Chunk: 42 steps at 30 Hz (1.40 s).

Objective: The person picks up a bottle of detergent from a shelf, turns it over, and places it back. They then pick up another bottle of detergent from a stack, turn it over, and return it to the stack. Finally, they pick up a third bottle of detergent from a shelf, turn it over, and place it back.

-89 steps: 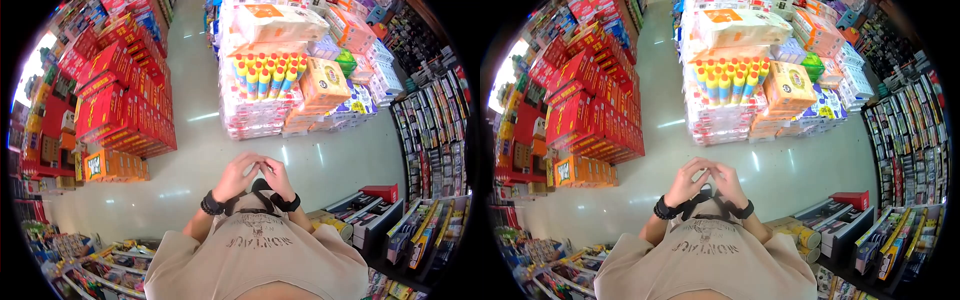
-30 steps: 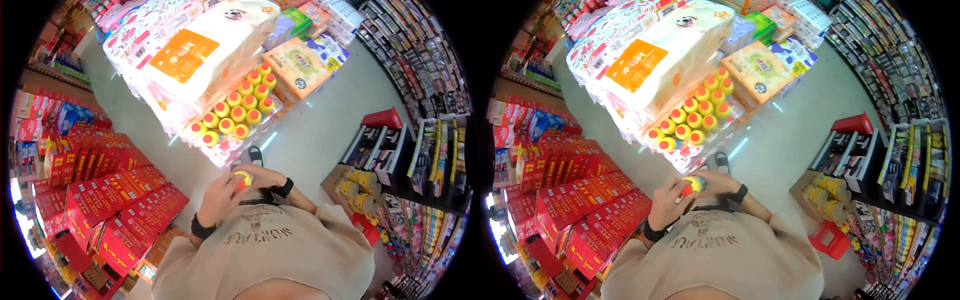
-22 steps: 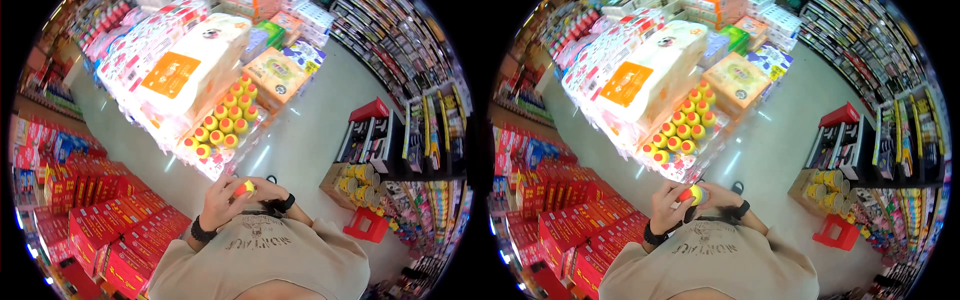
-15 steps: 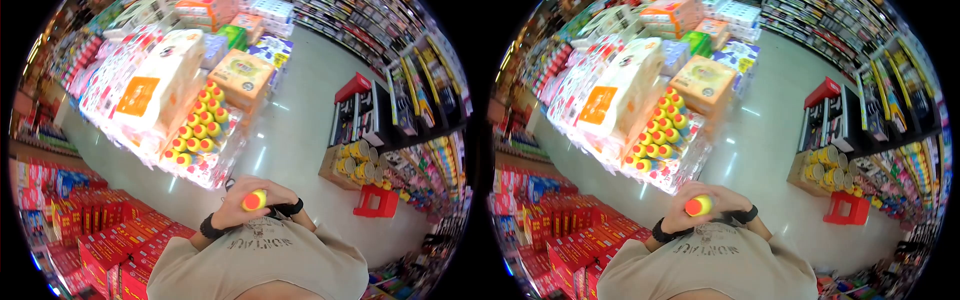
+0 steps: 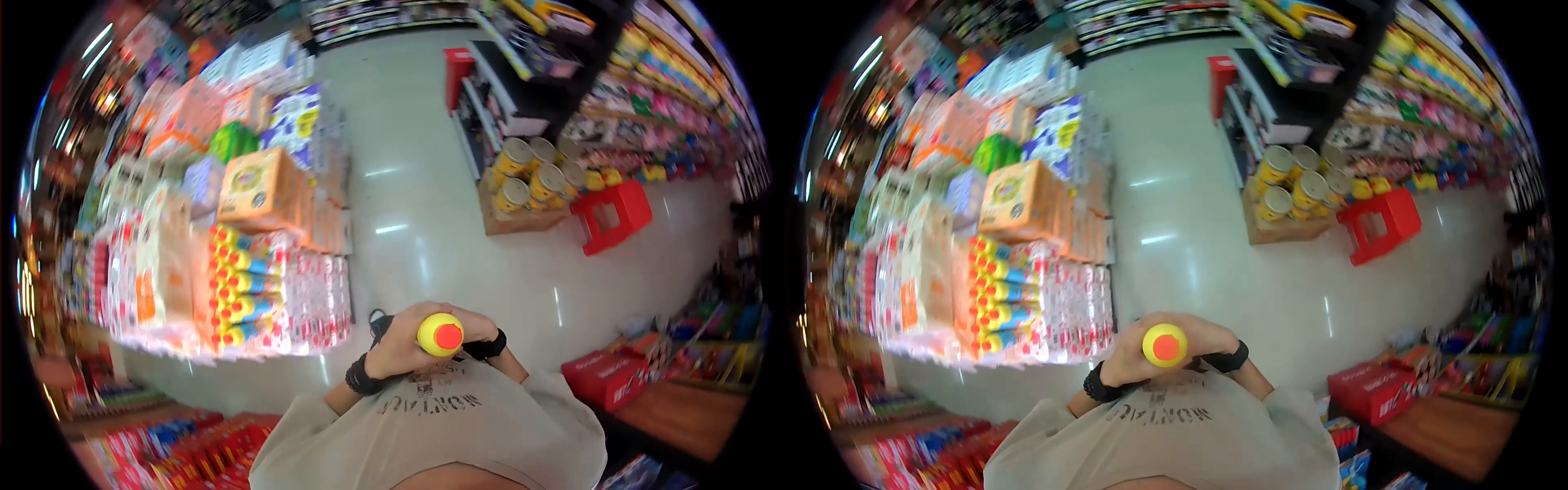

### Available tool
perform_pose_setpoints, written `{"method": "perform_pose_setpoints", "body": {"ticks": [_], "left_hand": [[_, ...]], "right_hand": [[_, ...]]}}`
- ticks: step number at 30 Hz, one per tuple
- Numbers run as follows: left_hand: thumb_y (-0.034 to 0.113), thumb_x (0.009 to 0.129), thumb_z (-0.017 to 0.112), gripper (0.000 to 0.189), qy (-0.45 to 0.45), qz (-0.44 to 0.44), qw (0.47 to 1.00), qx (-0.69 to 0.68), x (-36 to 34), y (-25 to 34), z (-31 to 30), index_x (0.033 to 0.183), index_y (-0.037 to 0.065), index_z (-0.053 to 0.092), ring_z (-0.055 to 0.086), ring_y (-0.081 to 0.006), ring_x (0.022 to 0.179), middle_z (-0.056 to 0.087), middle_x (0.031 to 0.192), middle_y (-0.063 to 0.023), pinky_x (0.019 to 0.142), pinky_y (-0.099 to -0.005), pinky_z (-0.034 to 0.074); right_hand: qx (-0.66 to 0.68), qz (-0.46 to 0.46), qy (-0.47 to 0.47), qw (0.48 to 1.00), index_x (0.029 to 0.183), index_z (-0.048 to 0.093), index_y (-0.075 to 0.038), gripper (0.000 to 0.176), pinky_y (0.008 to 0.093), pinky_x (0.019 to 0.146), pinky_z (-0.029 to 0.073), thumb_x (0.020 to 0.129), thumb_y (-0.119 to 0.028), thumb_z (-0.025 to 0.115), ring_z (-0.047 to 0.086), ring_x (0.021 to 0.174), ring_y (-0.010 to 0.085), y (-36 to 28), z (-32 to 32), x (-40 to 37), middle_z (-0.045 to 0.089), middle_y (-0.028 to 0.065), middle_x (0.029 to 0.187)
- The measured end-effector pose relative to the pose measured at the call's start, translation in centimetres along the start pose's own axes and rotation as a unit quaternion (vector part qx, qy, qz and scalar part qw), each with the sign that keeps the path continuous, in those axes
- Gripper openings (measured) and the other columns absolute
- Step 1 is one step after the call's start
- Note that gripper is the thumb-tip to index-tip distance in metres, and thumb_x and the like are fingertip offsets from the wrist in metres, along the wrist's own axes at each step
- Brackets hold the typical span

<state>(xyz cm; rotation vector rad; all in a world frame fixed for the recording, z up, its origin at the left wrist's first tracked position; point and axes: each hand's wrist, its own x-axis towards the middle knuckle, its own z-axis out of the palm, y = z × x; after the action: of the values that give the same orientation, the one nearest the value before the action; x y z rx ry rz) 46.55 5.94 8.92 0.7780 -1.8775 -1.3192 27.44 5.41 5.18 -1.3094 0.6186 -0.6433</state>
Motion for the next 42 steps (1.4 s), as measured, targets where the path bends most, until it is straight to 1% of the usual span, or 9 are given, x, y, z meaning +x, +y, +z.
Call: {"method": "perform_pose_setpoints", "body": {"ticks": [6, 9, 15, 19, 25, 28, 30, 39, 42], "left_hand": [[0.024, 0.072, 0.092, 0.065, -0.164, 0.020, 0.986, 0.026, 7.3, -0.6, 5.9, 0.126, 0.006, 0.059, 0.070, -0.0317, 0.100, 0.069, 0.112, -0.0169, 0.087, -0.0377, 0.057], [0.025, 0.072, 0.093, 0.064, -0.246, 0.041, 0.968, 0.005, 11.9, -1.0, 9.7, 0.124, 0.006, 0.060, 0.071, -0.0318, 0.097, 0.070, 0.110, -0.0161, 0.084, -0.0368, 0.058], [0.025, 0.073, 0.091, 0.062, -0.440, 0.057, 0.896, -0.035, 20.8, -1.9, 20.2, 0.124, 0.006, 0.060, 0.070, -0.0339, 0.099, 0.070, 0.111, -0.0162, 0.087, -0.0395, 0.057], [0.021, 0.072, 0.088, 0.060, -0.512, 0.165, 0.841, -0.056, 27.9, -1.6, 27.4, 0.124, 0.006, 0.061, 0.069, -0.0348, 0.101, 0.070, 0.114, -0.0159, 0.090, -0.0417, 0.056], [0.020, 0.070, 0.089, 0.058, -0.543, 0.204, 0.811, -0.074, 37.4, 0.1, 35.8, 0.121, 0.005, 0.063, 0.069, -0.0367, 0.100, 0.071, 0.112, -0.0149, 0.088, -0.0419, 0.056], [0.017, 0.073, 0.087, 0.055, -0.587, 0.174, 0.782, -0.114, 40.9, 1.2, 39.7, 0.120, 0.005, 0.063, 0.068, -0.0369, 0.102, 0.070, 0.112, -0.0155, 0.089, -0.0414, 0.055], [0.012, 0.077, 0.081, 0.043, -0.602, 0.158, 0.767, -0.154, 42.7, 2.0, 42.5, 0.117, 0.007, 0.064, 0.067, -0.0363, 0.103, 0.070, 0.111, -0.0145, 0.091, -0.0415, 0.054], [0.001, 0.075, 0.084, 0.053, -0.707, 0.014, 0.696, -0.123, 47.7, 1.9, 56.0, 0.122, 0.006, 0.060, 0.067, -0.0195, 0.102, 0.069, 0.111, -0.0090, 0.092, -0.0332, 0.053], [0.002, 0.075, 0.085, 0.054, -0.691, 0.036, 0.713, -0.107, 49.5, 1.7, 61.6, 0.123, 0.006, 0.060, 0.068, -0.0193, 0.101, 0.070, 0.111, -0.0088, 0.092, -0.0335, 0.054]], "right_hand": [[-0.051, -0.011, 0.159, 0.986, 0.124, 0.059, -0.004, 0.038, 0.0320, 0.096, 0.049, 0.090, -0.014, 0.072, 0.057, 0.112, 0.0138, 4.7, -4.3, -8.3, 0.064, 0.0048, 0.118], [0.144, -0.045, 0.273, 0.950, 0.127, 0.058, -0.004, 0.035, 0.0315, 0.099, 0.046, 0.094, -0.013, 0.068, 0.056, 0.115, 0.0141, 7.7, -5.2, -12.0, 0.062, 0.0058, 0.122], [0.002, -0.094, 0.403, 0.910, 0.131, 0.057, -0.007, 0.033, 0.0320, 0.106, 0.046, 0.099, -0.010, 0.064, 0.061, 0.119, 0.0190, 1.7, -9.5, -21.1, 0.063, 0.0061, 0.131], [0.133, -0.212, 0.548, 0.798, 0.136, 0.055, -0.007, 0.033, 0.0331, 0.109, 0.043, 0.104, -0.016, 0.055, 0.055, 0.129, 0.0189, 4.0, -11.8, -25.1, 0.059, 0.0093, 0.137], [-0.064, -0.136, 0.556, 0.818, 0.133, 0.059, -0.005, 0.036, 0.0336, 0.107, 0.045, 0.098, -0.014, 0.064, 0.057, 0.126, 0.0209, 0.6, -22.2, -31.6, 0.061, 0.0110, 0.133], [0.088, -0.105, 0.648, 0.749, 0.126, 0.062, -0.005, 0.036, 0.0346, 0.102, 0.047, 0.092, -0.014, 0.070, 0.060, 0.121, 0.0231, 1.2, -24.4, -33.1, 0.064, 0.0125, 0.126], [-0.016, -0.103, 0.642, 0.760, 0.122, 0.062, -0.004, 0.036, 0.0341, 0.099, 0.048, 0.088, -0.013, 0.071, 0.061, 0.116, 0.0223, -2.2, -26.1, -35.6, 0.065, 0.0130, 0.121], [-0.024, 0.019, 0.728, 0.685, 0.127, 0.055, -0.006, 0.059, 0.0332, 0.098, 0.046, 0.077, -0.016, 0.086, 0.058, 0.113, 0.0213, 0.0, -31.7, -45.2, 0.059, 0.0104, 0.120], [-0.004, -0.077, 0.722, 0.688, 0.130, 0.053, -0.006, 0.064, 0.0336, 0.100, 0.046, 0.077, -0.017, 0.087, 0.057, 0.116, 0.0201, 0.9, -35.6, -49.6, 0.058, 0.0098, 0.123]]}}
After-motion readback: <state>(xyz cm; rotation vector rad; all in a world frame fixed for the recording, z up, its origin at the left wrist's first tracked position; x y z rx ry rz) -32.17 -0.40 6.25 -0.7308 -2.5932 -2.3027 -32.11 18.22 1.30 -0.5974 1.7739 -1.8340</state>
